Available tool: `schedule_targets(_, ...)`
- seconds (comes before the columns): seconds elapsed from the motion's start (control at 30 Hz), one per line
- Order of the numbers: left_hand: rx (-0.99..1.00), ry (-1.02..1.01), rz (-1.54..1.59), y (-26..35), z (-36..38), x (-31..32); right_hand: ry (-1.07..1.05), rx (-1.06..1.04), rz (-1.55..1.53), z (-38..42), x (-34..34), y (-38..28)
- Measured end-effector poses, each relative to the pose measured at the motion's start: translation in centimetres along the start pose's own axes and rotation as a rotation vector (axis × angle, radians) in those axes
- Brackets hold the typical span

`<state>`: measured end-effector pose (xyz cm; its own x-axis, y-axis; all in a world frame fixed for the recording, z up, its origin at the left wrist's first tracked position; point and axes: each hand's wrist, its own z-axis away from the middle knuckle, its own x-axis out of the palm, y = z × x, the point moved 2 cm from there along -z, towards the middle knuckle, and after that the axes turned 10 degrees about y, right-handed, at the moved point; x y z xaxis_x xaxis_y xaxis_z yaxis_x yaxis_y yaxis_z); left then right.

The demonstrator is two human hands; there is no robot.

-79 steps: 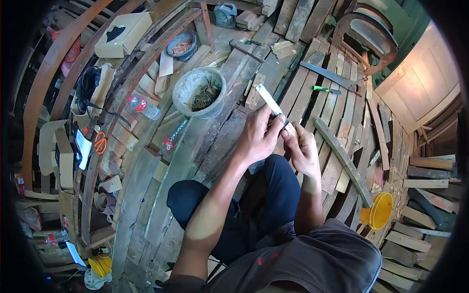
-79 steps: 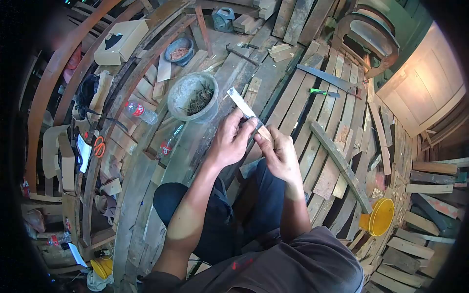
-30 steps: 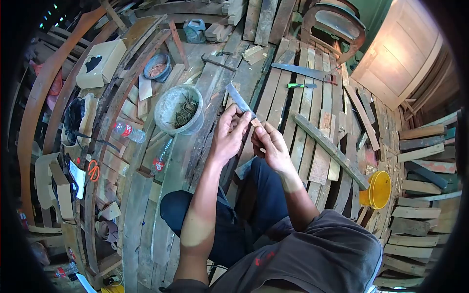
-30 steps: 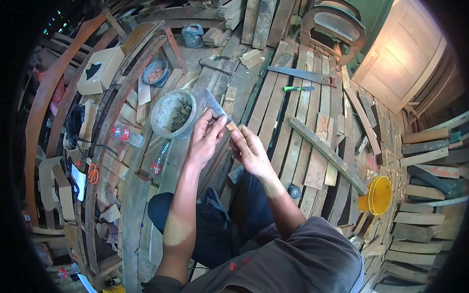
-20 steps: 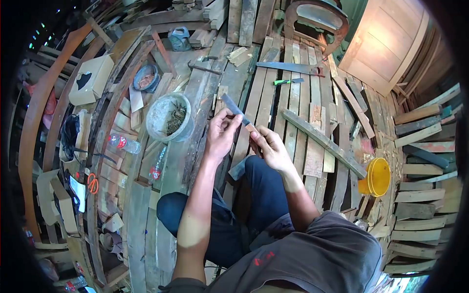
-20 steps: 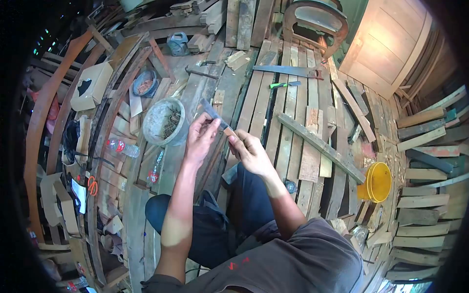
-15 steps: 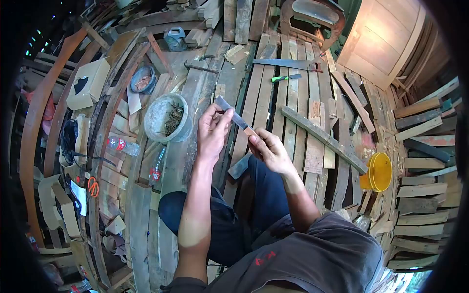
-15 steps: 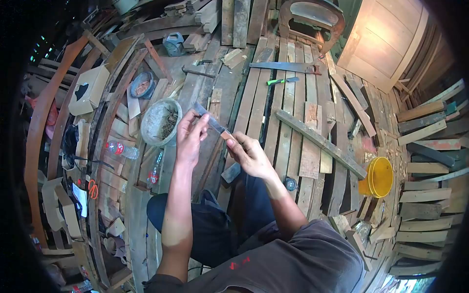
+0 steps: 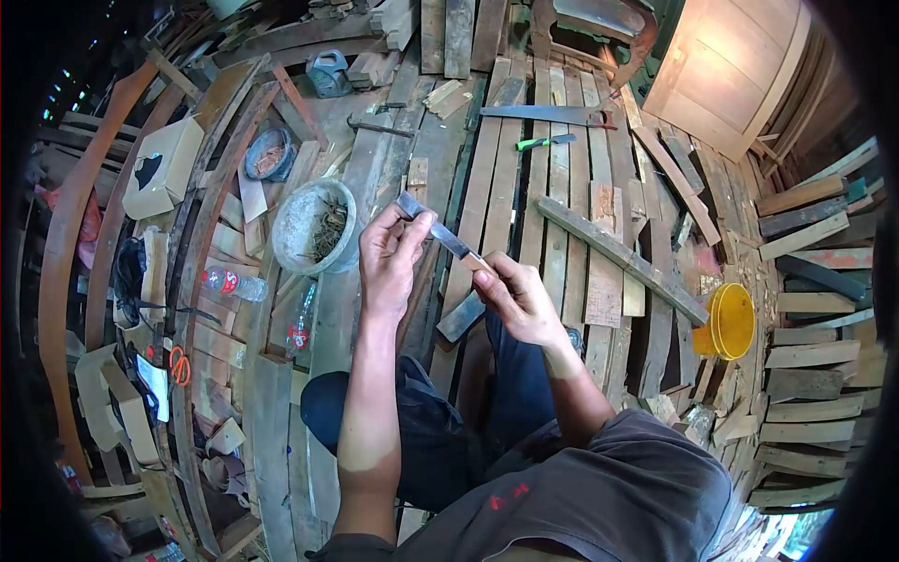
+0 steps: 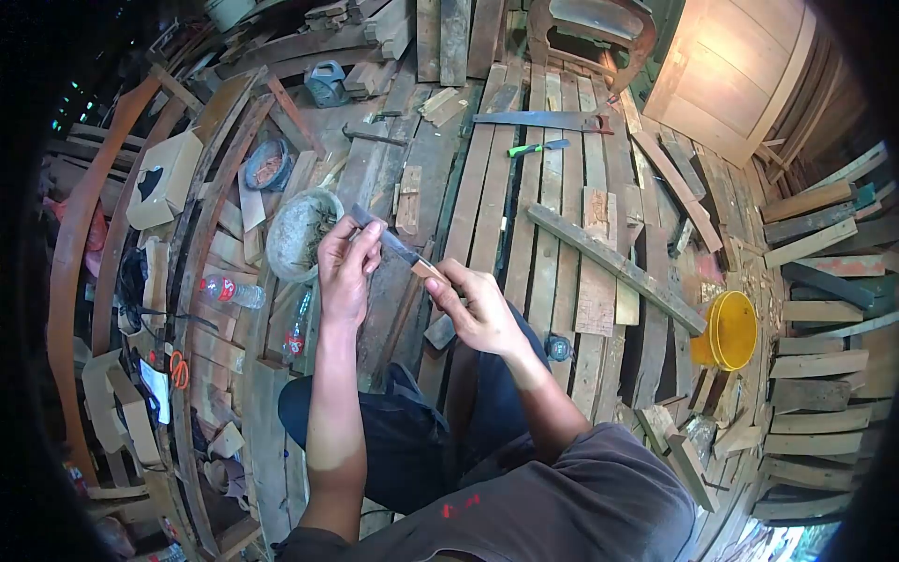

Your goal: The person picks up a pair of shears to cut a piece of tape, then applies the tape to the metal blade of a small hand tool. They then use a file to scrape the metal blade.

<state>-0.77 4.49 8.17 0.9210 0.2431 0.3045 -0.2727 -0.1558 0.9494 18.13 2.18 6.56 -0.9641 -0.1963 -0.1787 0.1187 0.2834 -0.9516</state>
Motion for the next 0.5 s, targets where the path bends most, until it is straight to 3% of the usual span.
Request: schedule_targets(0.5, 0.013, 0.032, 0.114, 0.81, -0.88, -0.7, -0.019, -0.008, -0.009, -0.21, 0.17, -0.1)
